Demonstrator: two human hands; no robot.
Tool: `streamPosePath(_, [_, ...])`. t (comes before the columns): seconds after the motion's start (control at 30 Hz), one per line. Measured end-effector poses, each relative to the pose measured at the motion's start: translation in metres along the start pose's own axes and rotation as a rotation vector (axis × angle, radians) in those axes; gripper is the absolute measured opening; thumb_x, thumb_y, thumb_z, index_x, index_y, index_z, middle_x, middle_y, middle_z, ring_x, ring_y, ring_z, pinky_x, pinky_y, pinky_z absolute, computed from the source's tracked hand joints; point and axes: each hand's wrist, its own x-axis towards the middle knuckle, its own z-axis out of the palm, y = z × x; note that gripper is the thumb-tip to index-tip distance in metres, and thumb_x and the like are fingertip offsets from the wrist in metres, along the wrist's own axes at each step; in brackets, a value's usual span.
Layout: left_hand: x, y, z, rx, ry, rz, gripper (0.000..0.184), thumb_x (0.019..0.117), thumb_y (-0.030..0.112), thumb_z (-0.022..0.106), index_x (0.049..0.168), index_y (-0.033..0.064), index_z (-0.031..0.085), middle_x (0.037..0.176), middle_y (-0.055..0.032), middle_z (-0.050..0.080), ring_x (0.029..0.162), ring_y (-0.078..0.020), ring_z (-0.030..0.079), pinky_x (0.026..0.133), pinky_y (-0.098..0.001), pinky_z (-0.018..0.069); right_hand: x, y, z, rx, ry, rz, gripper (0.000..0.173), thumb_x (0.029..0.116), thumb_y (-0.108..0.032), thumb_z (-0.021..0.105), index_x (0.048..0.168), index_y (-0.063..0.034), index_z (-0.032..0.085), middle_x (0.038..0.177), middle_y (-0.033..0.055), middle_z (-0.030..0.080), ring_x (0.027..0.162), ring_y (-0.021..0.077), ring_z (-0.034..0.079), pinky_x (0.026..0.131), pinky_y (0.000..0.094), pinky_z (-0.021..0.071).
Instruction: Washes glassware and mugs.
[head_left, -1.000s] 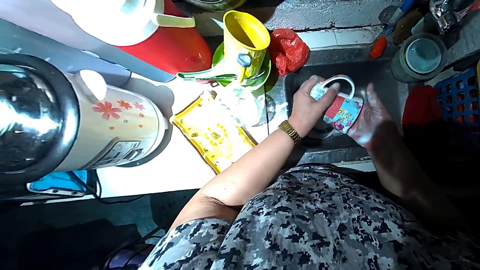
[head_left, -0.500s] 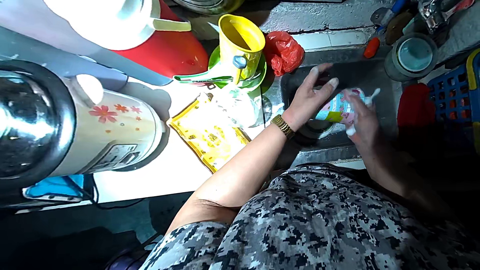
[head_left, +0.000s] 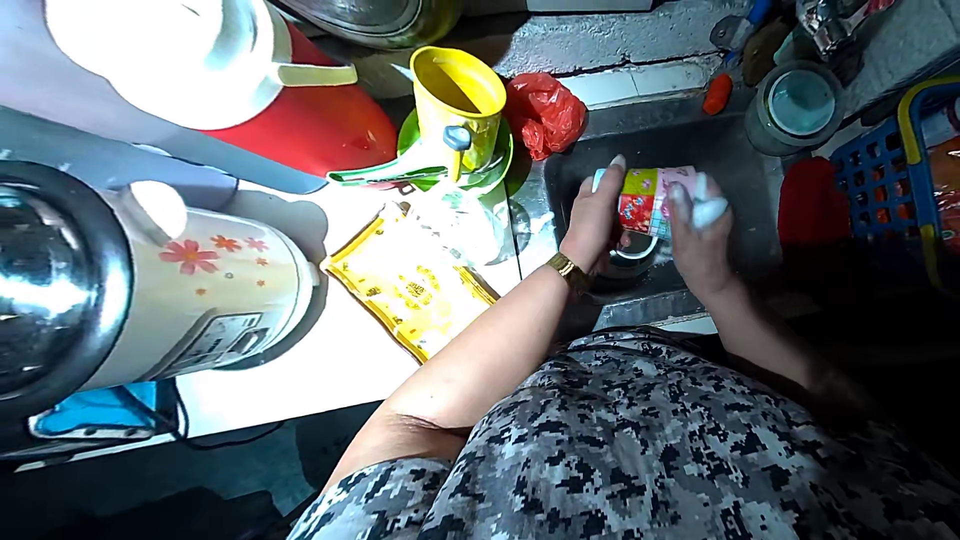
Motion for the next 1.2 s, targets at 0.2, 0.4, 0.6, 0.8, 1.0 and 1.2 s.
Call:
streamPosePath(0.2, [-0.002, -0.001, 0.002, -0.119, 0.005, -0.128, 0.047, 0.1063, 0.056, 0.039, 0.126, 0.0159, 0.054, 0.078, -0.006, 0.061, 0.048, -0.0125, 0.052, 0.041, -0.0248, 0.0451, -0.004, 0.007, -0.008, -0.172, -0.051, -0.154, 0.029, 0.0942, -0.013, 0.067, 0.107, 0.0126, 0.065, 0.096, 0.0181, 0.071, 0.092, 0.015, 0.07, 0.086, 0.0276, 0.0559])
streamPosePath(0.4, [0.003, -0.003, -0.011, 0.639, -0.107, 0.859, 0.056, 0.0904, 0.039, 0.069, 0.123, -0.0053, 0.059, 0.114, -0.0179, 0.066, 0.102, -0.0216, 0.067, 0.09, -0.0404, 0.0565, 0.022, -0.01, -0.02, 0.617, -0.068, 0.944, 0.036, 0.1085, -0.034, 0.047, 0.126, -0.0042, 0.057, 0.107, 0.009, 0.069, 0.097, 0.0181, 0.069, 0.086, 0.0388, 0.0603])
streamPosePath(0.6, [0.004, -0.004, -0.018, 0.743, -0.196, 1.128, 0.056, 0.0908, 0.044, 0.068, 0.118, -0.0043, 0.065, 0.113, -0.0219, 0.065, 0.103, -0.0274, 0.066, 0.087, -0.0422, 0.0563, 0.024, -0.018, -0.023, 0.713, -0.057, 1.098, 0.036, 0.1055, -0.037, 0.052, 0.128, -0.0084, 0.056, 0.107, 0.0095, 0.068, 0.097, 0.0201, 0.069, 0.083, 0.0403, 0.0606])
streamPosePath(0.8, [0.008, -0.001, -0.003, -0.093, -0.03, 0.196, 0.046, 0.1106, 0.047, 0.027, 0.123, 0.012, 0.053, 0.084, -0.006, 0.064, 0.056, -0.0145, 0.058, 0.047, -0.0288, 0.0512, 0.017, -0.029, -0.015, 0.053, -0.369, 0.071, 0.053, 0.0886, -0.012, 0.074, 0.133, 0.0068, 0.053, 0.119, 0.0107, 0.067, 0.112, 0.0083, 0.066, 0.099, 0.0262, 0.0553])
streamPosePath(1.0, [0.008, 0.002, -0.009, -0.37, -0.023, -0.365, 0.057, 0.104, 0.063, 0.033, 0.112, 0.0141, 0.06, 0.082, -0.0066, 0.065, 0.064, -0.0153, 0.062, 0.056, -0.0296, 0.0528, 0.034, -0.021, -0.013, -0.276, -0.489, -0.032, 0.038, 0.0883, -0.023, 0.076, 0.109, 0.0072, 0.065, 0.104, 0.0203, 0.069, 0.101, 0.0248, 0.067, 0.091, 0.0407, 0.0543])
streamPosePath(1.2, [0.015, 0.03, -0.006, -0.472, -0.18, -0.22, 0.053, 0.1091, 0.051, 0.029, 0.14, 0.0127, 0.048, 0.116, -0.0105, 0.067, 0.096, -0.0198, 0.069, 0.078, -0.0341, 0.0598, 0.085, -0.031, -0.007, -0.142, -0.42, 0.11, 0.024, 0.096, -0.017, 0.067, 0.11, 0.0027, 0.066, 0.097, 0.0063, 0.068, 0.088, 0.0031, 0.064, 0.083, 0.024, 0.0548])
